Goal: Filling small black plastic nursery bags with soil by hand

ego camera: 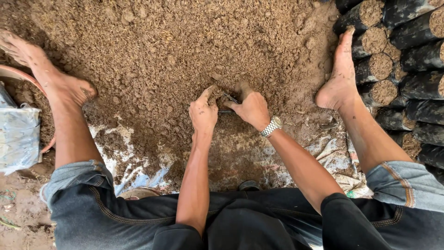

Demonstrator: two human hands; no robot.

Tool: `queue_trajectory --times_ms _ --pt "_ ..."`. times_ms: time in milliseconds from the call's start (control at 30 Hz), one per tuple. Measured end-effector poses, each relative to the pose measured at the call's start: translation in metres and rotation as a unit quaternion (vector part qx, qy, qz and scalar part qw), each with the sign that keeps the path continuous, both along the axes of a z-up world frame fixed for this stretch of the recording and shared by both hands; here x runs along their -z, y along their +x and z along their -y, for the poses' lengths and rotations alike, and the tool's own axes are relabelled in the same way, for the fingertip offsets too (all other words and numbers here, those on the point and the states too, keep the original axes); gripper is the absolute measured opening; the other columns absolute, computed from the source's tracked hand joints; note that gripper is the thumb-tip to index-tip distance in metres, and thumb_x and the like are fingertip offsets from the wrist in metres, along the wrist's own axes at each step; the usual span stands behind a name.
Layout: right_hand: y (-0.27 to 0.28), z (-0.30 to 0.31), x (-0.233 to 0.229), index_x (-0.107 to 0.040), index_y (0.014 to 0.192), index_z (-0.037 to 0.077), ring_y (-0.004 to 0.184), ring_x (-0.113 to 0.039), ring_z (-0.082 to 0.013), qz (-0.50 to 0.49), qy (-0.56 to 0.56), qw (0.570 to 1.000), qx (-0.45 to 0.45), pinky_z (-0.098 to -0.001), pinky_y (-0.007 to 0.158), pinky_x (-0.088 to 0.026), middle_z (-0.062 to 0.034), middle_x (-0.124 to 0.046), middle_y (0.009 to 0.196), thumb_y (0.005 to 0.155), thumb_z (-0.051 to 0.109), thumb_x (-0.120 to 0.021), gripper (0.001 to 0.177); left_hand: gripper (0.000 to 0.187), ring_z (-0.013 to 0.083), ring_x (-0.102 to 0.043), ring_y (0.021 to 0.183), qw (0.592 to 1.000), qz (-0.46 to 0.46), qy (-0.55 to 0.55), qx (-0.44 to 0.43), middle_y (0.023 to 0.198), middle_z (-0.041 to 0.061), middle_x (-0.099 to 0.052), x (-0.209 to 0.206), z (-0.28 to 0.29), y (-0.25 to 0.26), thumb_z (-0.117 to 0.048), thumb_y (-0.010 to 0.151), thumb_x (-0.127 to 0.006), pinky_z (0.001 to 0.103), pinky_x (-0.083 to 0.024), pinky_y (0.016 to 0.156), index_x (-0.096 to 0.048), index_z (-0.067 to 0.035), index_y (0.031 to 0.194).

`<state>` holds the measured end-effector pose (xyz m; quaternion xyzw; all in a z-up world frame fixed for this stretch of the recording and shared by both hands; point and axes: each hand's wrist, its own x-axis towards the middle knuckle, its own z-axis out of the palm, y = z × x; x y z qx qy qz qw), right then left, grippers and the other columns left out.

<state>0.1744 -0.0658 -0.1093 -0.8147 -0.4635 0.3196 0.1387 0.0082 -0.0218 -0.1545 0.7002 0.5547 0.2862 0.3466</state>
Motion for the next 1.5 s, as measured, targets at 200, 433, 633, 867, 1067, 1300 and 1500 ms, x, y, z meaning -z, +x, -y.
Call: queue_trajectory --times_ms 200,433,633,867,1067,1300,1500 --pt "-0.018 0.011 -0.09 -0.075 0.113 0.0 0.091 -0.075 -0.0448 -0.105 0.133 0.986 -0.003 -0.0499 0.068 -0.061 -0.0267 -0.076 0.1 0.087 0.007 -0.072 0.027 0.047 0.0217 -0.047 0.033 0.998 -0.009 0.054 0.022 0.049 0.012 -0.06 -0.112 -0.004 -0.009 0.011 0.085 -0.07 0.028 -0.039 0.042 -0.076 -0.011 0.126" --pt "-0.029 0.004 -0.111 -0.048 0.141 -0.002 0.138 -0.041 -0.0501 -0.328 0.002 0.936 0.127 -0.0684 0.111 -0.037 -0.0332 -0.04 0.146 0.089 0.055 -0.066 0.08 0.032 0.0253 -0.074 0.061 0.983 0.012 0.181 0.02 0.079 0.013 -0.078 -0.133 -0.014 -0.023 0.004 0.093 -0.069 0.032 -0.059 0.06 -0.078 -0.012 0.12" --pt "0.01 0.073 0.042 -0.036 0.151 0.003 0.14 -0.038 -0.0467 -0.655 -0.185 0.688 0.253 -0.0512 0.102 -0.044 -0.0279 -0.027 0.157 0.078 0.095 -0.041 0.118 0.019 0.0207 -0.065 0.051 0.985 -0.058 0.153 0.056 0.068 0.009 -0.073 -0.157 -0.016 -0.042 -0.005 0.098 -0.07 0.03 -0.051 0.053 -0.08 -0.013 0.112" --pt "0.03 -0.01 0.047 -0.007 0.167 0.017 0.148 -0.019 -0.061 -0.506 0.063 0.784 0.355 -0.0438 0.094 -0.064 -0.0221 0.011 0.172 0.094 0.083 -0.036 0.103 0.023 0.012 -0.042 0.028 0.986 -0.043 0.022 0.16 0.061 0.007 -0.073 -0.128 0.003 -0.028 -0.008 0.098 -0.066 0.026 -0.039 0.036 -0.08 -0.018 0.113" --pt "0.043 -0.032 0.072 -0.003 0.166 0.016 0.156 0.0 -0.047 -0.58 0.121 0.681 0.43 -0.0665 0.125 -0.005 -0.0224 0.006 0.17 0.073 0.095 -0.046 0.13 0.029 0.0319 -0.055 0.034 0.969 -0.049 -0.031 0.241 0.049 0.014 -0.062 -0.082 0.023 0.001 -0.002 0.08 -0.075 0.04 -0.046 0.042 -0.078 -0.01 0.108" --pt "0.048 -0.101 0.094 -0.022 0.162 0.006 0.153 -0.022 -0.0438 -0.667 0.172 0.554 0.467 -0.0596 0.126 -0.018 -0.025 -0.022 0.165 0.079 0.08 -0.062 0.118 0.034 0.0304 -0.06 0.04 0.957 -0.095 -0.083 0.263 0.057 0.013 -0.066 -0.029 0.038 0.006 -0.006 0.082 -0.071 0.04 -0.052 0.05 -0.078 -0.015 0.114" --pt "0.048 -0.11 0.035 -0.037 0.151 0.005 0.14 -0.037 -0.0421 -0.644 0.1 0.599 0.466 -0.057 0.116 -0.03 -0.0225 -0.038 0.152 0.081 0.066 -0.064 0.097 0.018 0.0162 -0.053 0.033 0.975 -0.004 -0.124 0.187 0.057 0.011 -0.07 -0.067 0.029 0.022 -0.018 0.099 -0.068 0.027 -0.049 0.043 -0.08 -0.017 0.113"
